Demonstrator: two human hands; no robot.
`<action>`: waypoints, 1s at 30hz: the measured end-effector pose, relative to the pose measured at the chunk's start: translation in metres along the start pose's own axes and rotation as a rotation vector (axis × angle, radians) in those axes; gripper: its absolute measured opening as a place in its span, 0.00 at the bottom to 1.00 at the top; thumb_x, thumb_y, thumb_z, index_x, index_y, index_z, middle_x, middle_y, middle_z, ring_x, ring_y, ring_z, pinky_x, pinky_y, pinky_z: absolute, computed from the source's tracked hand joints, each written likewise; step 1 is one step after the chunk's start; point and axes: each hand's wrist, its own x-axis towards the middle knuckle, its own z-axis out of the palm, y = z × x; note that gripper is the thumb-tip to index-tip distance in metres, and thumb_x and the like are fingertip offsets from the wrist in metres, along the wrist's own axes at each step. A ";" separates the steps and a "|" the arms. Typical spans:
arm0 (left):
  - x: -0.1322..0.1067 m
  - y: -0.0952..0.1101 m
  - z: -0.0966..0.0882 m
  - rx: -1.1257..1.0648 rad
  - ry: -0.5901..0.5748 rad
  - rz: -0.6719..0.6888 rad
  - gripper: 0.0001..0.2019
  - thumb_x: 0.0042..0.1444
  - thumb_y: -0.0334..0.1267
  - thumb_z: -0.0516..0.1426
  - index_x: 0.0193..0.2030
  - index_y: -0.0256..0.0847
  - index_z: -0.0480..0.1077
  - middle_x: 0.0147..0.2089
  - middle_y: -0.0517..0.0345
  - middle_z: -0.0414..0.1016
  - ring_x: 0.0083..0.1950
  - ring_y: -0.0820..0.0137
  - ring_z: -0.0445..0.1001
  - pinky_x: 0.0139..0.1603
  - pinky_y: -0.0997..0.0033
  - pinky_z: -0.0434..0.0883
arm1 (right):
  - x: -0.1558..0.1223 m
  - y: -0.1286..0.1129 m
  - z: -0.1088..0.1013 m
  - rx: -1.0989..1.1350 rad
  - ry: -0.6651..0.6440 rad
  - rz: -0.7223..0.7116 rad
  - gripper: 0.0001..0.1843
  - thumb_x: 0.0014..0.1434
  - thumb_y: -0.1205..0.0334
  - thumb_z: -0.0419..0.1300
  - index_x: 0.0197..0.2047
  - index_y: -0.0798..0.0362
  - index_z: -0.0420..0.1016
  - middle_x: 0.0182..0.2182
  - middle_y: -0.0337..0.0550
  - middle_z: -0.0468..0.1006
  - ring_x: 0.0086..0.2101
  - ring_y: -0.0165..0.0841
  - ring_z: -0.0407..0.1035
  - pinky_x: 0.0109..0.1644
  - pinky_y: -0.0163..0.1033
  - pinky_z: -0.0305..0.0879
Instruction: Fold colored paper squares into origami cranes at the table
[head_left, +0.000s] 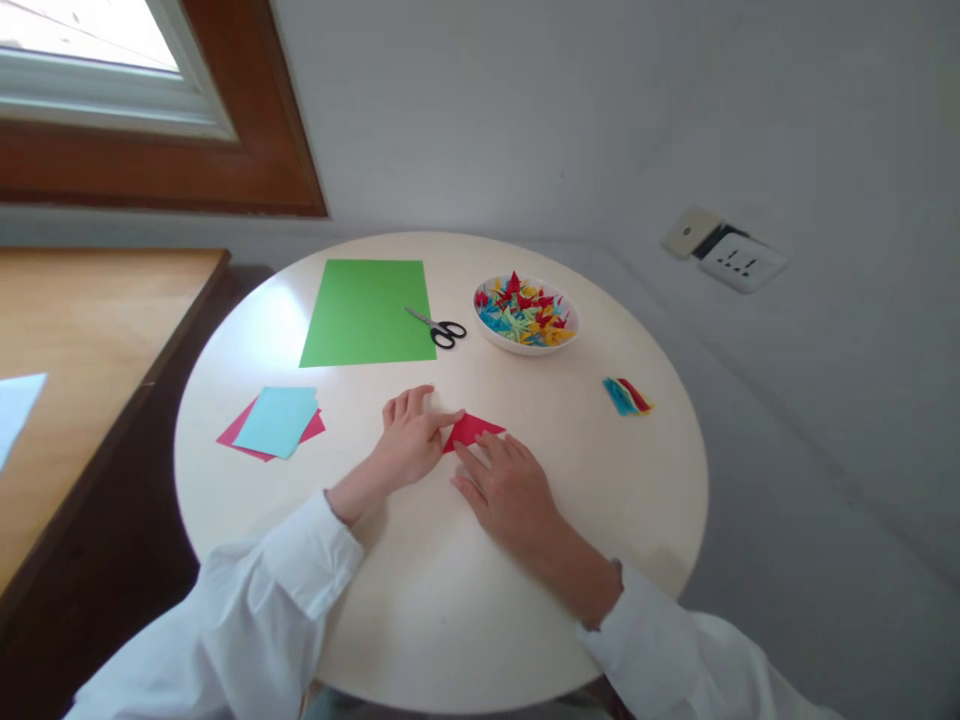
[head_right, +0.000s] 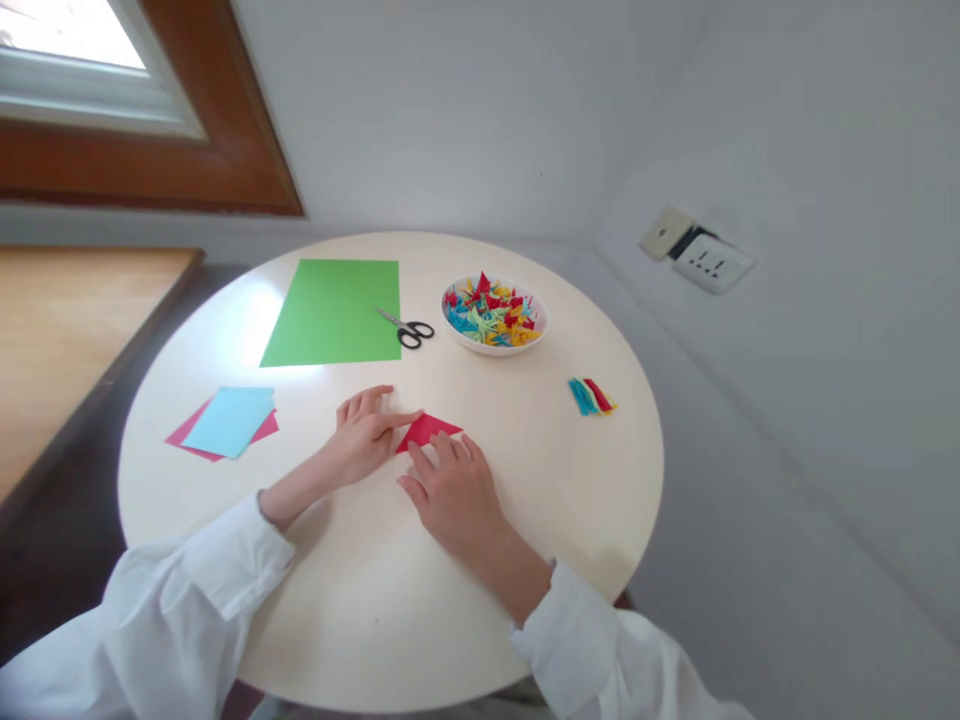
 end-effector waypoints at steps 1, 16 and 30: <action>0.001 0.000 0.000 -0.004 -0.004 -0.005 0.22 0.55 0.28 0.46 0.51 0.55 0.69 0.58 0.52 0.54 0.62 0.57 0.50 0.57 0.48 0.51 | 0.000 -0.001 -0.001 -0.019 -0.008 -0.003 0.16 0.61 0.56 0.50 0.48 0.51 0.70 0.43 0.52 0.72 0.44 0.40 0.65 0.50 0.49 0.58; 0.007 0.000 -0.004 -0.078 -0.039 -0.121 0.20 0.59 0.37 0.42 0.48 0.54 0.71 0.59 0.54 0.55 0.62 0.58 0.50 0.61 0.50 0.47 | -0.007 -0.004 0.000 -0.019 0.001 -0.025 0.19 0.62 0.57 0.48 0.54 0.50 0.65 0.48 0.51 0.71 0.48 0.40 0.64 0.53 0.51 0.54; 0.001 0.000 -0.003 0.015 0.037 0.001 0.19 0.50 0.51 0.55 0.49 0.55 0.71 0.58 0.51 0.57 0.62 0.54 0.51 0.58 0.50 0.52 | -0.005 0.006 0.019 0.060 0.205 0.153 0.15 0.62 0.63 0.47 0.46 0.59 0.69 0.45 0.55 0.73 0.48 0.40 0.64 0.51 0.48 0.60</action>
